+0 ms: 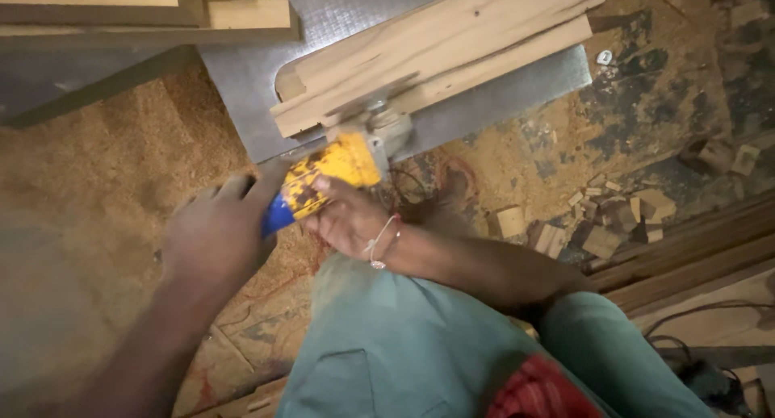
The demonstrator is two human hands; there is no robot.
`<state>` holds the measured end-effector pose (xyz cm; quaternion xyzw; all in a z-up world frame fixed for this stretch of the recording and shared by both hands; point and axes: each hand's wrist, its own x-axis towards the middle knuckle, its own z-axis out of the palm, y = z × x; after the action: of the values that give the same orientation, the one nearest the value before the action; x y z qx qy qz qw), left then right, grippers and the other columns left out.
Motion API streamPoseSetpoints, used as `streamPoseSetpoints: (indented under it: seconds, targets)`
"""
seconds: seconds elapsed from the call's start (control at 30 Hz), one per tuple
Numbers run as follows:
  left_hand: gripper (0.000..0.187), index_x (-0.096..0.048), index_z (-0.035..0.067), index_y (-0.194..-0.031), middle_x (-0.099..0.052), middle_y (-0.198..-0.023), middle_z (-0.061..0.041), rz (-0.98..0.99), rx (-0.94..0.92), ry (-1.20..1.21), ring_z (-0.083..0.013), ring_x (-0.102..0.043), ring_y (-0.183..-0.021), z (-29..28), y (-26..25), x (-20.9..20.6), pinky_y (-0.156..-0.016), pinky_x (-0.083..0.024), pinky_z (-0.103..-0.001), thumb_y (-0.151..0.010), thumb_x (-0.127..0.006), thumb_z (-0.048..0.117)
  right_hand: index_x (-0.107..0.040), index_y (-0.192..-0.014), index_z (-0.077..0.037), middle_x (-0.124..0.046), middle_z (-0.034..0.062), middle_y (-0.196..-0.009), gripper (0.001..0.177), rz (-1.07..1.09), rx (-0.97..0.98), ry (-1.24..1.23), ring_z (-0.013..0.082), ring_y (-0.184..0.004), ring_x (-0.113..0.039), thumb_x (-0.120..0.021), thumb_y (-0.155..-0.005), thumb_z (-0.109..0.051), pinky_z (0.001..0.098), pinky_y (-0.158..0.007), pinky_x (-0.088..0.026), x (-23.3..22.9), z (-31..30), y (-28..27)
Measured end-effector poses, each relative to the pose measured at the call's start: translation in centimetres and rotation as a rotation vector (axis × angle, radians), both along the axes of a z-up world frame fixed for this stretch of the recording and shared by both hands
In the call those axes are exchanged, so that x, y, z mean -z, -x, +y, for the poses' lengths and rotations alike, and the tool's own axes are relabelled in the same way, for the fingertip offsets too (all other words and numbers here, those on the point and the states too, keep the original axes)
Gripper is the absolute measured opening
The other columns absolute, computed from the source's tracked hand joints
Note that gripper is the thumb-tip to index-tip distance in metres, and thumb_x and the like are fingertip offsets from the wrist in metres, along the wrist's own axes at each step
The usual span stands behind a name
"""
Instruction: The person uses an angle grinder to sand several wood planks on a table and on the workshop floor.
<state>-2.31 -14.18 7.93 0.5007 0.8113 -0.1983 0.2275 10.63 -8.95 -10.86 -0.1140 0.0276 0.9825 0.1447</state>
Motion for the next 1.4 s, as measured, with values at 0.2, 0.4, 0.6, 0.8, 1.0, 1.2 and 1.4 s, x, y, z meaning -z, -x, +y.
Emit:
streamPoseSetpoints:
  seconds: [0.2,0.4,0.6,0.8,1.0,1.2,1.4]
  targets:
    - [0.088,-0.041,0.032,-0.152,-0.065,-0.117,-0.008,0.008,0.046,-0.135,-0.0298,-0.066,-0.104,-0.9,-2.2,1.8,-0.083,-0.054,-0.047,-0.074,-0.082,0.031,-0.055,-0.134,-0.006,-0.065,0.0072,-0.126,0.044,-0.067,-0.032,-0.069,0.0198,-0.118,-0.062,-0.072,-0.095,-0.018,0.0395,-0.109,-0.05,1.4,1.3,-3.3]
    - [0.084,-0.042,0.033,-0.153,-0.064,-0.11,-0.008,-0.091,0.148,-0.316,-0.0327,-0.065,-0.095,6.0,-7.0,6.5,-0.082,-0.053,-0.047,-0.077,-0.077,0.028,-0.05,-0.144,-0.007,-0.061,0.0076,-0.134,0.046,-0.177,0.128,-0.151,0.0218,-0.123,-0.059,-0.069,-0.103,-0.017,0.0425,-0.111,-0.047,4.2,8.9,-10.3]
    - [0.07,-0.046,0.024,-0.153,-0.063,-0.1,-0.011,-0.118,0.267,-0.597,-0.0321,-0.065,-0.084,14.1,-12.5,10.1,-0.07,-0.054,-0.047,-0.085,-0.065,0.022,-0.053,-0.141,-0.009,-0.062,0.0085,-0.137,0.058,-0.291,0.152,-0.256,0.0244,-0.129,-0.06,-0.075,-0.091,-0.028,0.0432,-0.116,-0.046,2.5,17.8,-17.1]
    - [0.071,-0.049,0.022,-0.151,-0.062,-0.098,-0.009,-0.113,0.25,-0.666,-0.0289,-0.065,-0.074,17.9,-15.5,12.0,-0.064,-0.053,-0.045,-0.083,-0.067,0.018,-0.055,-0.144,-0.004,-0.063,0.0085,-0.141,0.06,-0.296,0.18,-0.397,0.0245,-0.132,-0.059,-0.076,-0.095,-0.033,0.044,-0.119,-0.044,2.1,22.2,-19.2]
    - [0.074,-0.048,0.023,-0.151,-0.061,-0.092,-0.009,-0.125,0.224,-0.616,-0.0297,-0.065,-0.074,18.8,-15.9,11.7,-0.064,-0.053,-0.046,-0.081,-0.073,0.02,-0.053,-0.145,-0.005,-0.063,0.0073,-0.142,0.065,-0.326,0.135,-0.356,0.0231,-0.132,-0.06,-0.075,-0.092,-0.035,0.0439,-0.117,-0.046,2.7,23.0,-19.8]
    - [0.087,-0.046,0.022,-0.151,-0.062,-0.095,-0.01,-0.193,0.172,-0.61,-0.0319,-0.066,-0.079,18.4,-15.7,11.8,-0.07,-0.054,-0.048,-0.072,-0.082,0.026,-0.054,-0.144,-0.006,-0.063,0.009,-0.139,0.061,-0.302,0.114,-0.33,0.0258,-0.129,-0.061,-0.075,-0.095,-0.035,0.0465,-0.115,-0.047,3.0,22.8,-19.2]
    - [0.084,-0.041,0.024,-0.156,-0.063,-0.098,-0.012,-0.205,0.167,-0.533,-0.034,-0.065,-0.085,18.1,-14.7,10.6,-0.078,-0.054,-0.047,-0.08,-0.078,0.023,-0.053,-0.141,-0.006,-0.064,0.0083,-0.136,0.06,-0.338,0.129,-0.325,0.0239,-0.127,-0.063,-0.075,-0.092,-0.032,0.0435,-0.116,-0.049,2.4,22.2,-18.2]
